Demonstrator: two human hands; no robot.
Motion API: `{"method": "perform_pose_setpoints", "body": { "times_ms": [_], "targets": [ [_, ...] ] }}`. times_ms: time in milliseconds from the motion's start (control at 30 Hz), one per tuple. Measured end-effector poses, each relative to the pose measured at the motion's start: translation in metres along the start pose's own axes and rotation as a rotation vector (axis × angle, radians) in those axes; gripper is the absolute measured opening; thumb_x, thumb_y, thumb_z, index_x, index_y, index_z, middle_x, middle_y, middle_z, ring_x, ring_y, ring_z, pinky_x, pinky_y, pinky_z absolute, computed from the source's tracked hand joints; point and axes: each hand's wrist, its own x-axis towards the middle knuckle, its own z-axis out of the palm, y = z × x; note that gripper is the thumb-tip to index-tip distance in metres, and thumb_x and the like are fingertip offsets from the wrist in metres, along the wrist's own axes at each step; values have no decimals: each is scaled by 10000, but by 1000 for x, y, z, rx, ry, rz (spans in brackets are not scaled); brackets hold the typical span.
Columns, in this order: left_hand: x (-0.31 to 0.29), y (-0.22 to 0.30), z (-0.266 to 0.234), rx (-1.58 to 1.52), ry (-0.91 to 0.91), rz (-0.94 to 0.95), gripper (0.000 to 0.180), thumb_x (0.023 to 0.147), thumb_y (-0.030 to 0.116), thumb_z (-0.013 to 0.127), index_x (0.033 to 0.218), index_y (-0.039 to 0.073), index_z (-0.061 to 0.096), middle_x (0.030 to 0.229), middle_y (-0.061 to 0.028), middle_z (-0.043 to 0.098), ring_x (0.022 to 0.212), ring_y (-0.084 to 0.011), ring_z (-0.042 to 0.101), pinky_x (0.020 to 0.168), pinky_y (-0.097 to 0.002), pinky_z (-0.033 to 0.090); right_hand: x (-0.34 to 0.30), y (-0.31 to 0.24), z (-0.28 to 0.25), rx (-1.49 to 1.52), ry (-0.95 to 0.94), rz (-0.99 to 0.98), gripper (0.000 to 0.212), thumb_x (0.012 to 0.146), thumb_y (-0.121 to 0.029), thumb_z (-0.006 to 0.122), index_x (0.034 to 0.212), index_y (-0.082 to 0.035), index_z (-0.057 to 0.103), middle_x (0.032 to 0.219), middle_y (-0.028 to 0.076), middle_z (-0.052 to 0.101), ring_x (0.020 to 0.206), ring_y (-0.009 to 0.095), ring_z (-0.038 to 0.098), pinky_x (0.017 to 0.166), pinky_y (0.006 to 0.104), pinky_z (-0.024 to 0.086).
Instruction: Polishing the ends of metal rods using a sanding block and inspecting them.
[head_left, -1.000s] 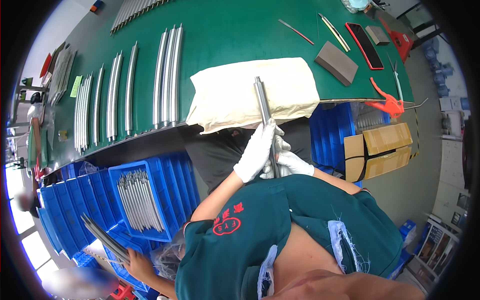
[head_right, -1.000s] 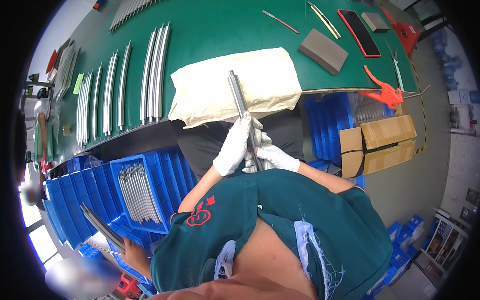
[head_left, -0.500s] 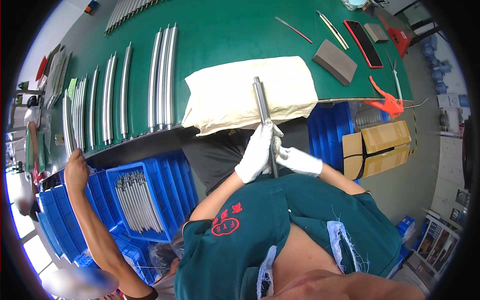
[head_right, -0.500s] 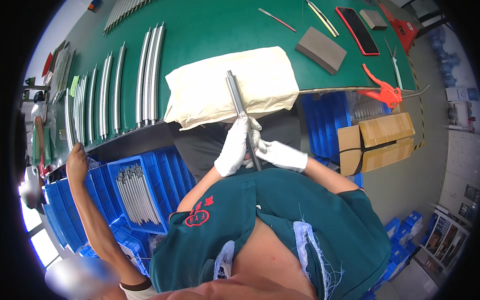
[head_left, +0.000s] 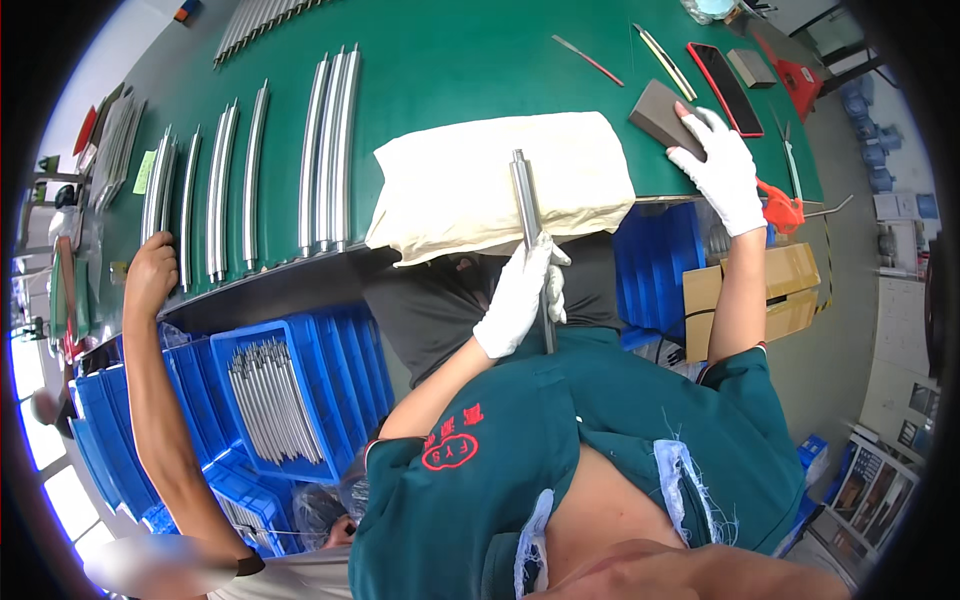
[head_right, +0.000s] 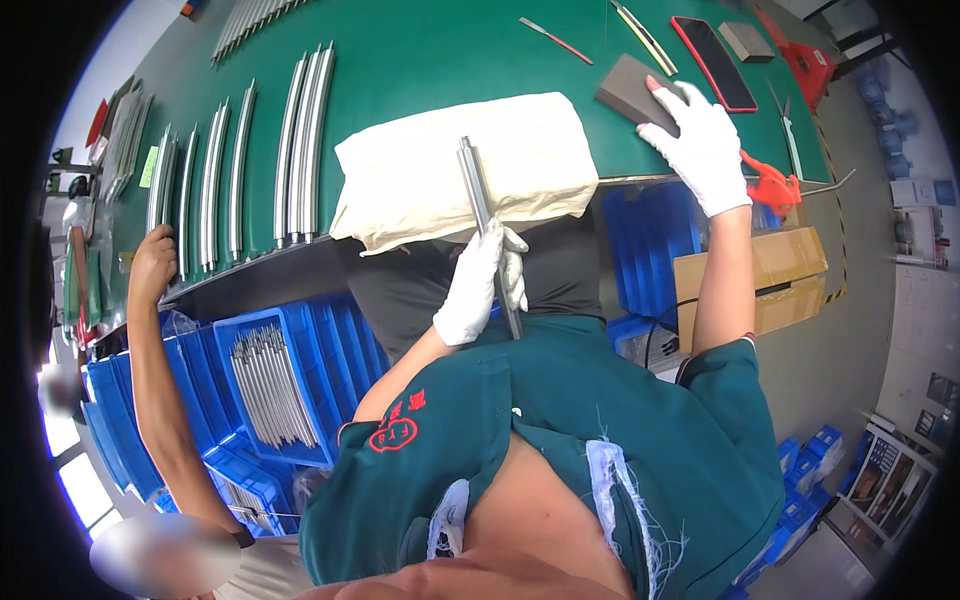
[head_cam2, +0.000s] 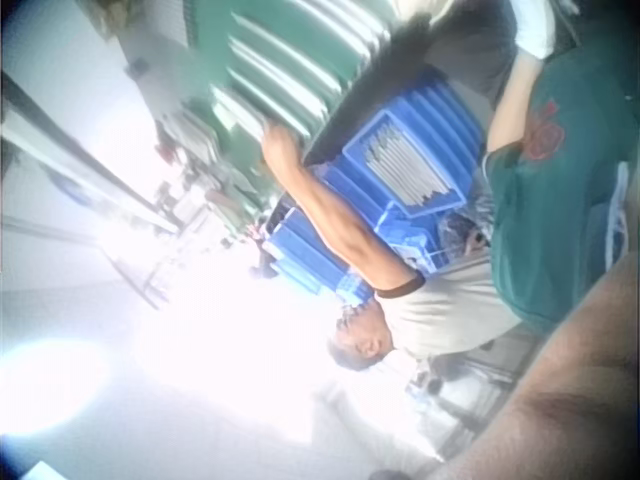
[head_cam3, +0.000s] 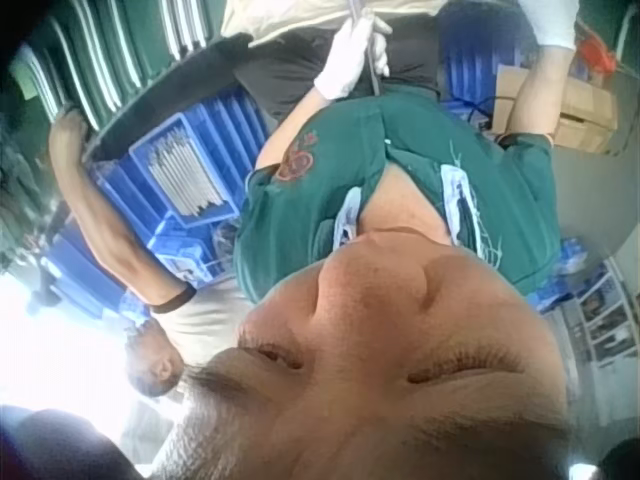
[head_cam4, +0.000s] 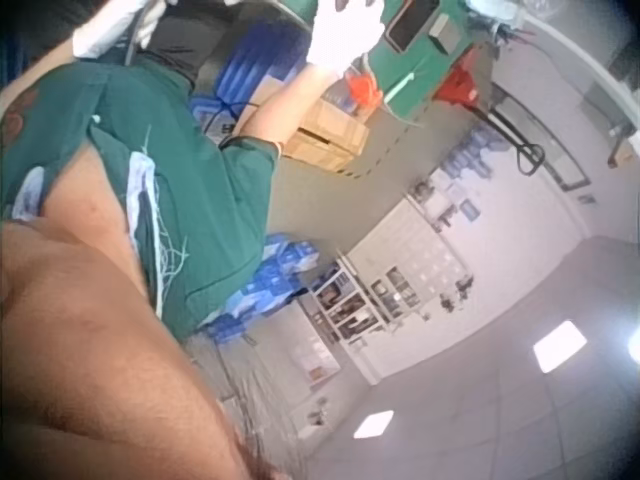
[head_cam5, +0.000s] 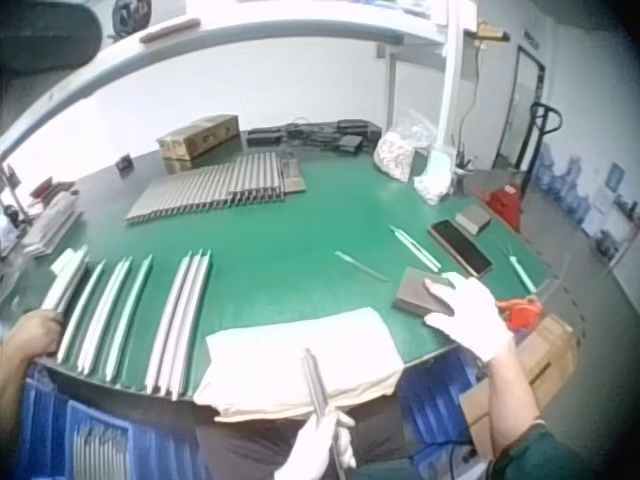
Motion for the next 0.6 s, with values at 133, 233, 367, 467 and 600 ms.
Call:
{"method": "perform_pose_setpoints", "body": {
  "times_ms": [133, 233, 367, 467, 600],
  "targets": [
    [0, -3, -6, -52, -66, 1, 365, 944, 397, 336, 868, 59, 449, 510, -23, 406, 365, -130, 430, 383, -276, 441, 2, -35, -12, 322, 141, -137, 473, 705, -214, 674, 1166, -223, 567, 1239, 156, 452, 1065, 335, 491, 894, 374, 409],
    [-2, -1, -5, -41, -49, -1, 355, 942, 394, 346, 869, 60, 445, 505, -23, 403, 365, -129, 430, 379, -276, 439, 10, -75, -7, 373, 198, -485, 519, 634, -118, 718, 1118, -267, 603, 1233, 160, 459, 1096, 323, 482, 927, 365, 390],
    [-1, 5, 7, 29, 21, -31, 338, 929, 391, 394, 859, 64, 436, 507, -18, 405, 369, -121, 437, 384, -272, 438, 16, -118, 0, 177, 309, -593, 397, 697, -231, 671, 1063, -374, 613, 1169, 156, 500, 1044, 303, 507, 951, 454, 334],
    [-3, 5, 7, 24, 73, -15, 322, 915, 379, 437, 855, 62, 428, 517, -17, 412, 373, -114, 442, 386, -263, 436, 25, -124, -1, 216, 239, -606, 335, 728, -252, 651, 1048, -348, 623, 1162, 152, 508, 1048, 303, 505, 945, 425, 341],
    [-2, 5, 7, -75, 54, -29, 268, 908, 310, 483, 872, 50, 425, 531, -14, 417, 375, -91, 415, 369, -233, 404, 26, -87, -7, 199, 247, -661, 359, 707, -244, 677, 1056, -310, 628, 1148, 157, 523, 1033, 298, 515, 855, 389, 380]
  ]
}}
